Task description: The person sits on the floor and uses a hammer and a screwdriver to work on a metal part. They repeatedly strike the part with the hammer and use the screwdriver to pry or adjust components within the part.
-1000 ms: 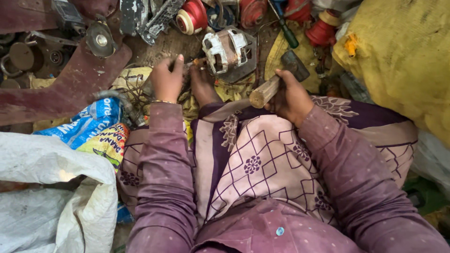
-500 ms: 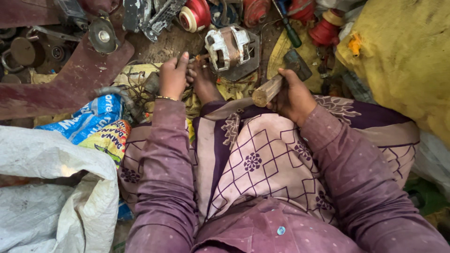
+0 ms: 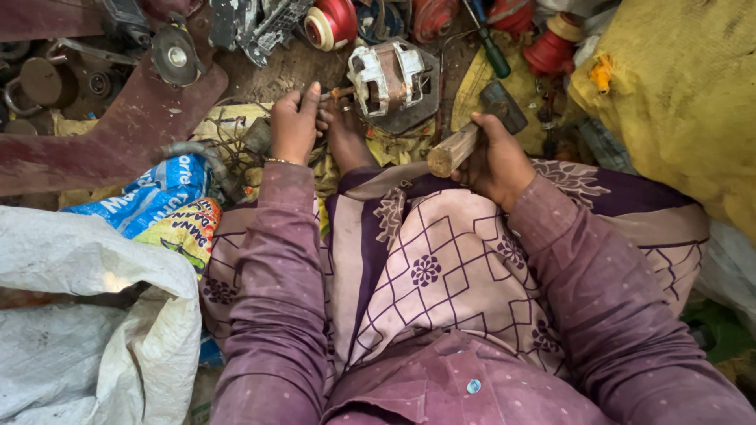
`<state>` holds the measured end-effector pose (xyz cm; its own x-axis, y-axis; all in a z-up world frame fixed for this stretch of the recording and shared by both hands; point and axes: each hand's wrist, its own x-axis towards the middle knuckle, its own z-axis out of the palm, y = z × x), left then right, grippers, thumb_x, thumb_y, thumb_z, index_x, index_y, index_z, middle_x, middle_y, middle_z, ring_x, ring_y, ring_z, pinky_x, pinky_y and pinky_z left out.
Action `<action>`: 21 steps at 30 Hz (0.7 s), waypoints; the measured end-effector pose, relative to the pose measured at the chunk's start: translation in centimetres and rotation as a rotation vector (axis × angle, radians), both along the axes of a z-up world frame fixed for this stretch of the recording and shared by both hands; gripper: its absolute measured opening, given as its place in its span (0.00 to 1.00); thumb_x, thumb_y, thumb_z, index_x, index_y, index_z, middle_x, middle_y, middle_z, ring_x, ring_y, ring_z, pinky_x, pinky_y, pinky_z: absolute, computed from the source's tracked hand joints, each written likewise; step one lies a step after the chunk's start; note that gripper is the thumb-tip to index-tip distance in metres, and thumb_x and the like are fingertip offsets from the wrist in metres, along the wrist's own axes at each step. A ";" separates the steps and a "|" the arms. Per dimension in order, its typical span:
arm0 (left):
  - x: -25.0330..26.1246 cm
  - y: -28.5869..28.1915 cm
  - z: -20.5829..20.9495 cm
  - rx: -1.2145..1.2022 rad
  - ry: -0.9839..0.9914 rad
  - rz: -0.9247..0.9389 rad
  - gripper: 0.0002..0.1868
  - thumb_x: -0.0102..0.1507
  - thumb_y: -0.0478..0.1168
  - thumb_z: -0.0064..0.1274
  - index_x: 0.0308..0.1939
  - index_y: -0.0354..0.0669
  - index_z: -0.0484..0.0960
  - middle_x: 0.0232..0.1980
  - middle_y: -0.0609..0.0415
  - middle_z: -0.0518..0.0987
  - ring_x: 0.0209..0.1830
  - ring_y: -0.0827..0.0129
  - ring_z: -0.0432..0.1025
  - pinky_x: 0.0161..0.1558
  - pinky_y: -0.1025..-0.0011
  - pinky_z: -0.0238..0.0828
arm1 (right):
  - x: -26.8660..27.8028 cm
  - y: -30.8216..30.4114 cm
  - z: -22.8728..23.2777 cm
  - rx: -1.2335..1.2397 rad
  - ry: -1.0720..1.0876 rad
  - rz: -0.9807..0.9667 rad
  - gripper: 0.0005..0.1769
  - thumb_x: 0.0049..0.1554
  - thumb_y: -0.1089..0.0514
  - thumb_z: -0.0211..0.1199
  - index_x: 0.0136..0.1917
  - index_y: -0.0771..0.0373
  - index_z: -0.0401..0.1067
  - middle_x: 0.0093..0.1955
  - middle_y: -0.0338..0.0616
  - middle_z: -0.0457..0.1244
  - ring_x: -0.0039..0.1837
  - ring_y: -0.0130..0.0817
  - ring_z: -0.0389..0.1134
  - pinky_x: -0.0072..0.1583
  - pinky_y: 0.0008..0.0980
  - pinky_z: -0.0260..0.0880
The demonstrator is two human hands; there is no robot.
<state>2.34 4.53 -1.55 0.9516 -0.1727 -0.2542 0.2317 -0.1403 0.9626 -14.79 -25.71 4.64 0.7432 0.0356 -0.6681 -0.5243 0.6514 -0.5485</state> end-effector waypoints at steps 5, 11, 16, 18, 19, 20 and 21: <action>-0.6 -1.1 2.0 0.103 -0.166 0.007 0.13 0.67 0.48 0.59 0.40 0.41 0.83 0.35 0.58 0.84 0.29 0.77 0.75 0.32 0.77 0.71 | -0.1 -0.1 0.1 -0.008 0.002 -0.005 0.21 0.61 0.37 0.52 0.57 0.54 0.64 0.49 0.43 0.67 0.51 0.38 0.70 0.45 0.36 0.68; -1.6 -1.6 5.0 0.645 -0.885 -0.138 0.14 0.56 0.40 0.73 0.40 0.41 0.85 0.49 0.51 0.79 0.52 0.58 0.70 0.54 0.61 0.68 | -0.1 -0.1 -0.1 0.017 -0.023 -0.001 0.22 0.62 0.37 0.52 0.57 0.55 0.65 0.50 0.44 0.67 0.51 0.38 0.69 0.45 0.36 0.68; -2.1 -1.7 5.6 0.679 -1.021 -0.208 0.11 0.54 0.29 0.68 0.38 0.40 0.83 0.49 0.52 0.78 0.54 0.55 0.70 0.57 0.60 0.69 | 0.0 0.0 -0.1 -0.002 0.005 0.001 0.22 0.61 0.37 0.51 0.58 0.54 0.65 0.50 0.43 0.67 0.51 0.38 0.70 0.46 0.36 0.67; -2.2 -1.9 5.3 0.684 -1.050 -0.164 0.10 0.54 0.27 0.65 0.37 0.40 0.83 0.47 0.53 0.78 0.52 0.55 0.71 0.56 0.61 0.70 | 0.0 0.0 0.1 -0.008 0.011 0.001 0.22 0.61 0.37 0.51 0.58 0.54 0.65 0.50 0.42 0.67 0.51 0.37 0.70 0.46 0.36 0.68; -2.2 -2.0 5.2 0.687 -1.066 -0.143 0.10 0.54 0.26 0.64 0.36 0.40 0.84 0.46 0.53 0.79 0.51 0.56 0.71 0.55 0.62 0.71 | 0.0 0.0 0.1 -0.003 0.004 0.000 0.22 0.61 0.38 0.51 0.58 0.54 0.65 0.50 0.42 0.67 0.51 0.38 0.70 0.46 0.36 0.68; -2.2 -2.0 5.1 0.679 -1.072 -0.142 0.09 0.54 0.26 0.64 0.36 0.40 0.84 0.45 0.54 0.79 0.51 0.56 0.72 0.54 0.62 0.71 | 0.0 0.0 0.2 0.002 -0.002 -0.003 0.21 0.61 0.38 0.51 0.58 0.54 0.65 0.50 0.43 0.67 0.51 0.38 0.70 0.46 0.36 0.68; -2.2 -2.1 4.9 0.671 -1.078 -0.142 0.09 0.54 0.26 0.65 0.35 0.40 0.84 0.45 0.54 0.79 0.50 0.57 0.73 0.53 0.62 0.71 | 0.0 0.0 0.2 0.007 -0.009 -0.002 0.22 0.62 0.38 0.51 0.58 0.54 0.65 0.50 0.43 0.67 0.51 0.38 0.70 0.46 0.36 0.68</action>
<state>0.17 2.44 3.38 0.7136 -0.4275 0.5550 -0.6757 -0.6291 0.3843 -14.83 -25.71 4.80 0.7495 0.0385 -0.6609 -0.5177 0.6562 -0.5490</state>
